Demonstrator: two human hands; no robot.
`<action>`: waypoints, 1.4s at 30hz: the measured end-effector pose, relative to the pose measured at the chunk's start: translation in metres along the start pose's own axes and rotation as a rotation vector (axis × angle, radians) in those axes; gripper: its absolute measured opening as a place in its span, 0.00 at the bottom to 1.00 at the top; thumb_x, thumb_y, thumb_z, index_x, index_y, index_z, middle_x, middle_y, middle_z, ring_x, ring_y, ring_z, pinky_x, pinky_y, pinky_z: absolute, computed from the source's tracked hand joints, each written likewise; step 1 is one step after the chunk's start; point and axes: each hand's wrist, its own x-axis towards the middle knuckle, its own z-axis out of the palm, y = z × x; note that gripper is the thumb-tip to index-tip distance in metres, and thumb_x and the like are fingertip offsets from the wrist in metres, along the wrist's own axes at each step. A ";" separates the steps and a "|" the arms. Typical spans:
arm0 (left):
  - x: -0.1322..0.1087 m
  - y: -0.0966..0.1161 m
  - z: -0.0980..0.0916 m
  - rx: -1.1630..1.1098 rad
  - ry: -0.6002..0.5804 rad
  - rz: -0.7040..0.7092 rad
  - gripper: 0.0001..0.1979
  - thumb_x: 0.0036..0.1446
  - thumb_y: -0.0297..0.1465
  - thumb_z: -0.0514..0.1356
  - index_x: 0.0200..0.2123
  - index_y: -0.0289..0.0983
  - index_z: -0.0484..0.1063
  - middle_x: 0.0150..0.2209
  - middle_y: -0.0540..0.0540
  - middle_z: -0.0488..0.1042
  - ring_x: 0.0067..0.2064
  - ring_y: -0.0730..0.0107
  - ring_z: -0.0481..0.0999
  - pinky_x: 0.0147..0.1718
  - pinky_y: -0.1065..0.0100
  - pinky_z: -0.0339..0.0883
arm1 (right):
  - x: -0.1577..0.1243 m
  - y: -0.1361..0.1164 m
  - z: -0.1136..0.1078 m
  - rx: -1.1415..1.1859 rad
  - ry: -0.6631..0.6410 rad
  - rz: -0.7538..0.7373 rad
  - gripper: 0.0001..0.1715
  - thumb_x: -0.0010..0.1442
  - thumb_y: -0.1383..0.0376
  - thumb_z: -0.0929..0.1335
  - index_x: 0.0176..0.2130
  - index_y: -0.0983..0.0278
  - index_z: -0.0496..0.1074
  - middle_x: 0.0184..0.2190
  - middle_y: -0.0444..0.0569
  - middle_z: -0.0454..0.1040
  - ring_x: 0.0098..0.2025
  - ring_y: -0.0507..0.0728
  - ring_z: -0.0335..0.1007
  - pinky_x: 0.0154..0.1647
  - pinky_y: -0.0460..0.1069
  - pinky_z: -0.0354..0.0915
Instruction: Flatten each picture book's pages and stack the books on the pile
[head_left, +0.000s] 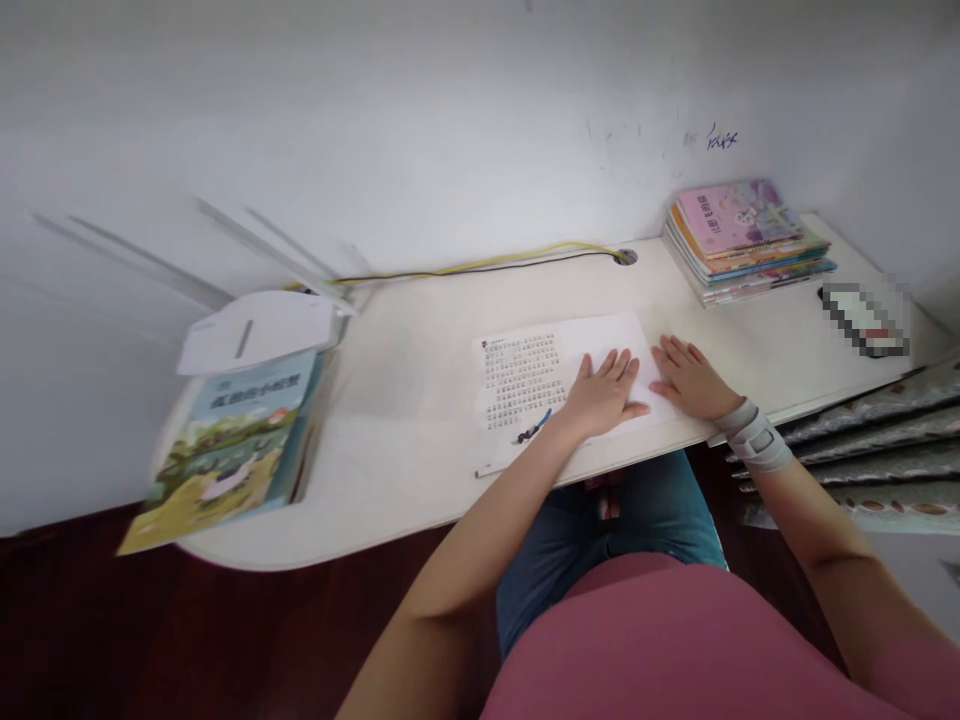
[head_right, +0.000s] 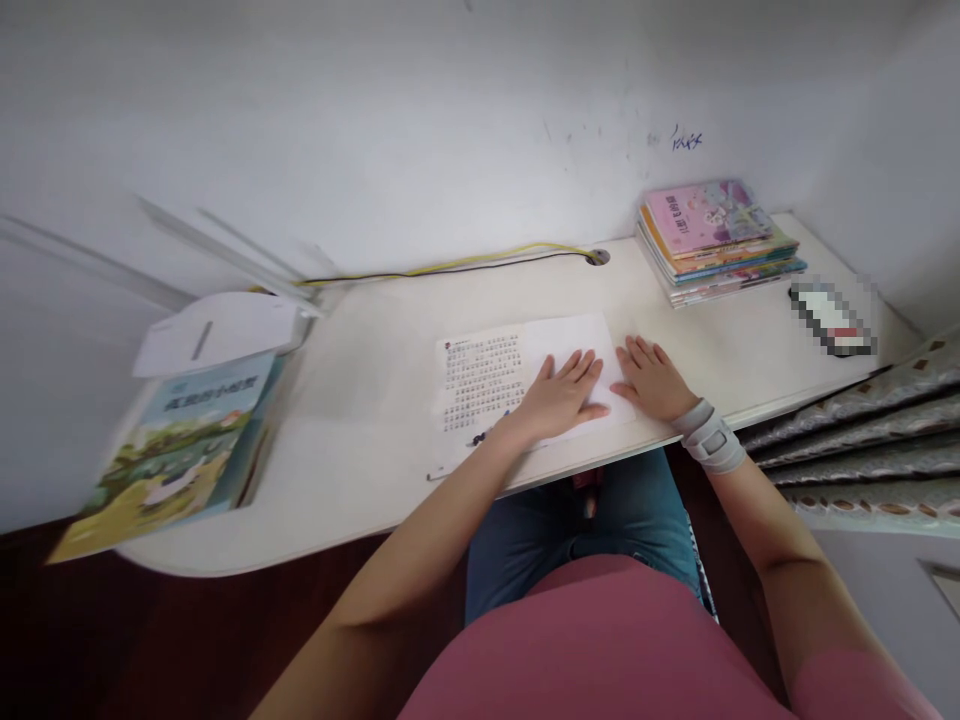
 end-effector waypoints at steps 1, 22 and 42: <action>0.002 0.002 0.001 -0.001 0.002 -0.003 0.38 0.61 0.50 0.48 0.67 0.34 0.45 0.69 0.36 0.42 0.69 0.50 0.41 0.62 0.40 0.37 | 0.000 0.001 0.001 0.000 0.003 0.000 0.38 0.66 0.50 0.56 0.64 0.73 0.55 0.66 0.66 0.51 0.68 0.66 0.43 0.63 0.63 0.48; 0.001 -0.016 -0.004 0.012 -0.019 0.047 0.49 0.55 0.59 0.47 0.67 0.30 0.41 0.68 0.30 0.37 0.69 0.45 0.36 0.62 0.40 0.29 | 0.001 0.034 -0.021 0.054 -0.175 -0.176 0.46 0.59 0.41 0.61 0.66 0.63 0.51 0.68 0.60 0.45 0.69 0.68 0.38 0.64 0.66 0.43; 0.013 -0.012 -0.001 -0.025 -0.035 0.108 0.51 0.56 0.58 0.47 0.68 0.30 0.30 0.68 0.32 0.40 0.69 0.49 0.38 0.62 0.42 0.27 | 0.002 0.038 -0.017 0.143 -0.170 -0.191 0.52 0.57 0.37 0.60 0.68 0.61 0.43 0.68 0.58 0.45 0.69 0.68 0.37 0.64 0.68 0.41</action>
